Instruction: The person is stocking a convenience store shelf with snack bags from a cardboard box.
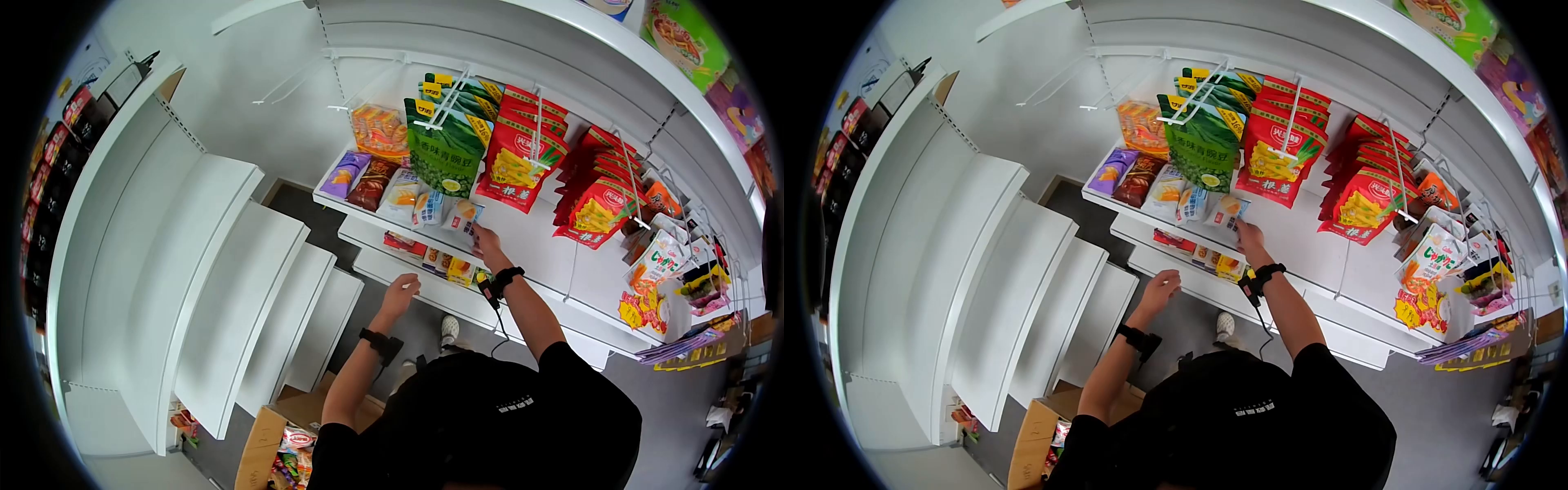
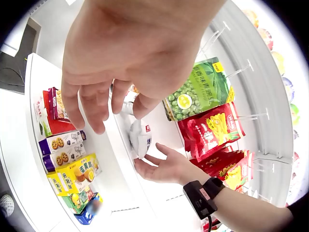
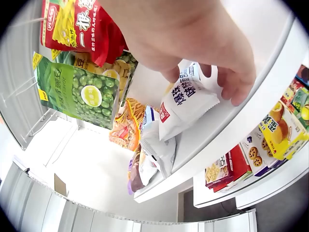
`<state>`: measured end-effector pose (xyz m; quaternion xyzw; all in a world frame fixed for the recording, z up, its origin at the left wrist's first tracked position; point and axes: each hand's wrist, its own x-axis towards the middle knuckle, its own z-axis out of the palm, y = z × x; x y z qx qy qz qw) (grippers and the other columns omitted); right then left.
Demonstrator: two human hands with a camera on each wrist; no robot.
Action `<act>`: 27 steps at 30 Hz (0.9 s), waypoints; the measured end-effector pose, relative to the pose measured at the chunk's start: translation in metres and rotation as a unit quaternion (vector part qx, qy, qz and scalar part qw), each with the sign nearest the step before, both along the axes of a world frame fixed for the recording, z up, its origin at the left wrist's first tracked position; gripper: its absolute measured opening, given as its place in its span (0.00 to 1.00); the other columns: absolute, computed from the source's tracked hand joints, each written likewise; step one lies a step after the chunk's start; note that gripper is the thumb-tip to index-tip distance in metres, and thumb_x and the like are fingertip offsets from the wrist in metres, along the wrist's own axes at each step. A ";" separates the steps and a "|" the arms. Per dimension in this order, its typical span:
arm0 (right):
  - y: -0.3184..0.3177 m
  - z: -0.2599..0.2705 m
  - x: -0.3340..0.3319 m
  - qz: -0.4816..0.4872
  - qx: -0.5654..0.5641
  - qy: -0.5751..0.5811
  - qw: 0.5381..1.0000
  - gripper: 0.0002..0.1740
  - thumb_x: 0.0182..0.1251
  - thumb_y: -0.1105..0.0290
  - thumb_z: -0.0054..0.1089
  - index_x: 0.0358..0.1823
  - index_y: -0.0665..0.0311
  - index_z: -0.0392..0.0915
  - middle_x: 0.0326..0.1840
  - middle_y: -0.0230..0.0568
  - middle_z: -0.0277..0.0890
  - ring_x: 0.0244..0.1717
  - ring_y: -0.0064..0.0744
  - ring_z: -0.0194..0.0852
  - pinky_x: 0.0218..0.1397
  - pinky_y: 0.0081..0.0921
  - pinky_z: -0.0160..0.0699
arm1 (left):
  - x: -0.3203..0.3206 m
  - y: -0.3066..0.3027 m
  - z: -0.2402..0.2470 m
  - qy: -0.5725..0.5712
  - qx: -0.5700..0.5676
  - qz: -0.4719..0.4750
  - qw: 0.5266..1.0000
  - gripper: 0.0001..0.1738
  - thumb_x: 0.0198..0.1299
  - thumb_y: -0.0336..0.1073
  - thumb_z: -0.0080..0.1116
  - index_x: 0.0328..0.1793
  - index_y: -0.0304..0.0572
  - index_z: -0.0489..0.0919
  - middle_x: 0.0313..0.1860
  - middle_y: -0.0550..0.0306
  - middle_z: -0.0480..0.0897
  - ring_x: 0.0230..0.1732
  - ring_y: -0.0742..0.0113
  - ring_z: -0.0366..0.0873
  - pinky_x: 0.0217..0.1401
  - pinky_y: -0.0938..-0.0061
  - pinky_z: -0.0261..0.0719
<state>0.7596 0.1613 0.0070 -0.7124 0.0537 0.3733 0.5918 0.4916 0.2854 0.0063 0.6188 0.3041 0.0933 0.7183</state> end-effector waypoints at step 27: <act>-0.049 -0.042 -0.136 -0.143 0.189 0.167 0.957 0.28 0.63 0.46 0.53 0.56 0.58 0.65 0.56 0.38 0.65 0.49 0.37 0.69 0.52 0.40 0.69 | -0.159 -0.035 0.024 -0.028 -0.045 0.123 0.991 0.17 0.62 0.39 0.54 0.54 0.38 0.75 0.43 0.61 0.79 0.39 0.73 0.78 0.39 0.81 0.73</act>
